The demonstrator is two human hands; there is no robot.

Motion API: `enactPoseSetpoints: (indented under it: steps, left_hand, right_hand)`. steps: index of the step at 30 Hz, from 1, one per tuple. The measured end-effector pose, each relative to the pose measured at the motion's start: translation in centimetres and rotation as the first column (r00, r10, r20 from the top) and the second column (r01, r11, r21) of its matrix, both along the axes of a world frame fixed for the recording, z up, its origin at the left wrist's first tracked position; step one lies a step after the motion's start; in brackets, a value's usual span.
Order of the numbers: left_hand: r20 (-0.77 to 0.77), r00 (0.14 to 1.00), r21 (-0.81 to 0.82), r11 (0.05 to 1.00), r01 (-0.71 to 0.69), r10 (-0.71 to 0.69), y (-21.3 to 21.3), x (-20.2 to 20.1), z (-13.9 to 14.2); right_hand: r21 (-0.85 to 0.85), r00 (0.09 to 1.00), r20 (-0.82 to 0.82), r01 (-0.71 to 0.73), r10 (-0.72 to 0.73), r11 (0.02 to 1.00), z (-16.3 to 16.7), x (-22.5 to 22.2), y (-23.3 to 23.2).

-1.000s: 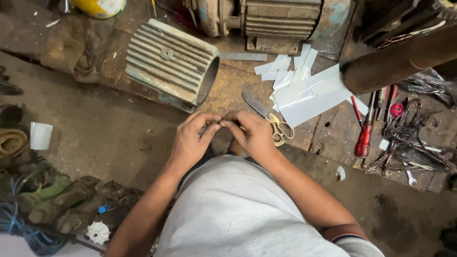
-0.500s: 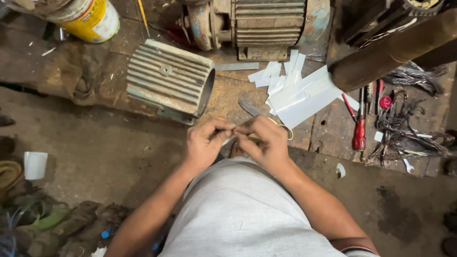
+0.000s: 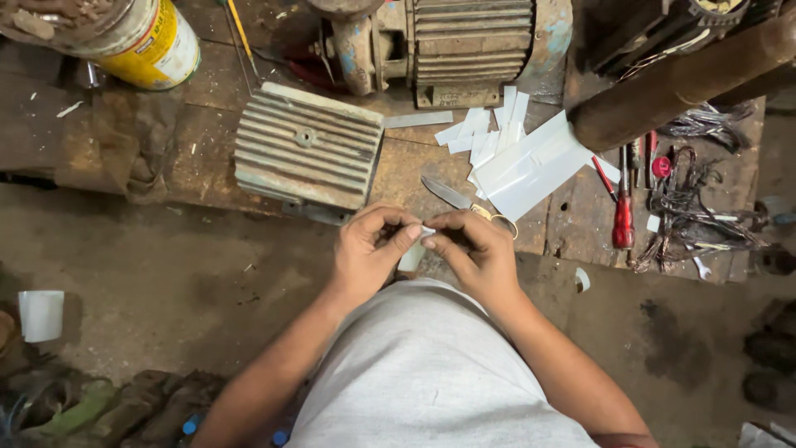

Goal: The person cuts narrow strips from white plastic sheets with scissors, trims and folds the small pieces by hand, and inserts the finished strips into the opening of an electric motor housing on the workbench. They repeat the cut-and-fit cycle for several strips, occasionally repositioning the motor housing.

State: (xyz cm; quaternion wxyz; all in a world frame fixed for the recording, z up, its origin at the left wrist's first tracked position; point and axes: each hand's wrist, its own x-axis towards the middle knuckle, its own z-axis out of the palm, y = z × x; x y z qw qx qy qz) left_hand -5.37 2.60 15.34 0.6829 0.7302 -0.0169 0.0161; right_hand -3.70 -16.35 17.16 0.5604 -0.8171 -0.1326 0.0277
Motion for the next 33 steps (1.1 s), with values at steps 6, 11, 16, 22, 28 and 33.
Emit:
enactPoseSetpoints:
  steps: [6, 11, 16, 22, 28, 33]
  left_hand:
    - [0.136, 0.991, 0.152, 0.988, -0.018, -0.003, 0.6, -0.5, -0.2]
    - [0.046, 0.983, 0.170, 0.971, 0.170, -0.180, 1.0, -0.8, -1.7]
    - [0.040, 0.994, 0.077, 0.992, 0.097, -0.100, 1.1, -1.0, -3.5]
    - [0.052, 0.962, 0.287, 0.927, 0.242, -0.267, 3.2, -1.3, -2.5]
    - [0.341, 0.924, 0.345, 0.937, 0.049, -0.174, 2.3, -0.8, -1.3]
    - [0.246, 0.962, 0.248, 0.967, 0.054, -0.117, 1.5, -1.3, -1.5]
  right_hand:
    - [0.161, 0.995, -0.081, -0.047, 0.061, 0.986, 0.3, -0.5, 0.8]
    - [0.016, 0.999, -0.017, 0.043, -0.043, 0.999, -0.8, -1.2, 0.8]
    - [0.087, 0.981, -0.191, -0.019, 0.035, 0.996, -2.3, -1.9, 0.1]
    - [0.035, 0.943, -0.267, 0.218, -0.201, 0.975, -2.0, -3.2, 0.8]
    - [-0.171, 0.990, 0.048, 0.142, -0.136, 0.975, 1.1, -4.4, 2.2]
    - [-0.145, 0.989, 0.137, 0.066, -0.046, 0.987, 2.3, -4.5, 2.1]
